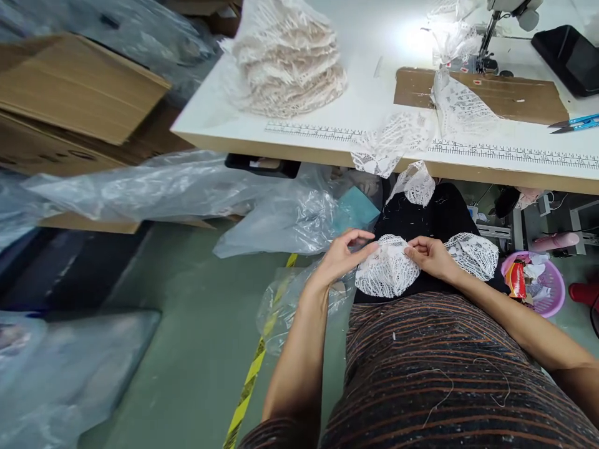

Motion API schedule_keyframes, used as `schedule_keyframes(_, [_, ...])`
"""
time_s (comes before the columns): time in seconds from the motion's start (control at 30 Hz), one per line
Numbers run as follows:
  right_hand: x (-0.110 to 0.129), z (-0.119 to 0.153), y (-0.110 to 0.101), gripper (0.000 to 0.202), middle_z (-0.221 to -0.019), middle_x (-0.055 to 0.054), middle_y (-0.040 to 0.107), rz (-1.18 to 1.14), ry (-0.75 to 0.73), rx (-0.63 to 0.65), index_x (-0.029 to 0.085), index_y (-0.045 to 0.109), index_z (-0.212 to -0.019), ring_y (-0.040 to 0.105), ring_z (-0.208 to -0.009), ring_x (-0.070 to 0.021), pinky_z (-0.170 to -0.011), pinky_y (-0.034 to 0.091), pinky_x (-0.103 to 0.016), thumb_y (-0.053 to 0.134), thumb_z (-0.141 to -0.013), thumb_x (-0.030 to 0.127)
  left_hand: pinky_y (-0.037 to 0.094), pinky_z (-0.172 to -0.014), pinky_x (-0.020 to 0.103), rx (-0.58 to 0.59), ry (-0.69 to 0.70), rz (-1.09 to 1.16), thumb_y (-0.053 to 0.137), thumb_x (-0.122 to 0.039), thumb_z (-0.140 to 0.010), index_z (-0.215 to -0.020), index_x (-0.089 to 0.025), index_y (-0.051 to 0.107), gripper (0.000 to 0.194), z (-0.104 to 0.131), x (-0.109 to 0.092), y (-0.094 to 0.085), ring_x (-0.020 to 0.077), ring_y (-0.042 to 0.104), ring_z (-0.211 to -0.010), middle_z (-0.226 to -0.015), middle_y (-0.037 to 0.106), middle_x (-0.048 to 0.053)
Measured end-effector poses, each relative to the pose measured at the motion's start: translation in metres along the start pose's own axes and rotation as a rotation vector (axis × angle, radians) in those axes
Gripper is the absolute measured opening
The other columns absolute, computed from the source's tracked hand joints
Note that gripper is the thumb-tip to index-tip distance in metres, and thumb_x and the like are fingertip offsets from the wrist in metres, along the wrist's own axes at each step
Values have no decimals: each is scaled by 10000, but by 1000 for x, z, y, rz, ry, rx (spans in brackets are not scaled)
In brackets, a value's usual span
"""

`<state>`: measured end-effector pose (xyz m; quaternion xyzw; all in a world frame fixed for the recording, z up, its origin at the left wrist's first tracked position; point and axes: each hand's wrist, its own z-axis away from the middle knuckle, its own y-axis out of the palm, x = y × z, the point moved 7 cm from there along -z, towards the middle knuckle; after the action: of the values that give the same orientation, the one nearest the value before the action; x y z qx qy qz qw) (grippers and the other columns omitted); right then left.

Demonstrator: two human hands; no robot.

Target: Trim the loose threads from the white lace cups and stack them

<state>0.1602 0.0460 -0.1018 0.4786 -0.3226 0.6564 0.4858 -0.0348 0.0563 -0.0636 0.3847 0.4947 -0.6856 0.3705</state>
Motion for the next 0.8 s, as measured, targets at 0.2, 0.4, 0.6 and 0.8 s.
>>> schedule_keyframes(0.2, [8,6,-4,256,-724,-5,599,260,-148,-44,187,720,-895,524,-637,-127,-592,412,-266,650,-823,422,476,-963,403,206,272,-270,718,-387,-775,-935,-212,708,237,-27,-39,33,242,601,-1074,-1097,626,72])
schedule_keyframes(0.4, [23,10,-7,153,-1067,-85,641,257,-295,-60,205,755,-818,599,-940,-185,-740,486,-306,729,-802,355,486,-712,294,271,297,-335,621,-267,-839,-815,-189,622,81,-17,-51,35,145,582,-745,-918,658,23])
schedule_keyframes(0.6, [48,22,11,340,-657,21,573,87,-303,108,160,697,-854,427,-572,-93,-532,345,-234,661,-842,498,417,-562,209,229,281,-62,677,-300,-851,-1178,-197,583,356,7,-66,17,94,545,-628,-840,661,1])
schedule_keyframes(0.8, [85,44,13,266,-680,16,602,194,-462,75,168,682,-848,427,-574,-87,-541,333,-233,620,-894,423,475,-591,236,269,462,26,745,-321,-823,-949,-195,722,180,13,-93,13,135,623,-722,-888,709,61])
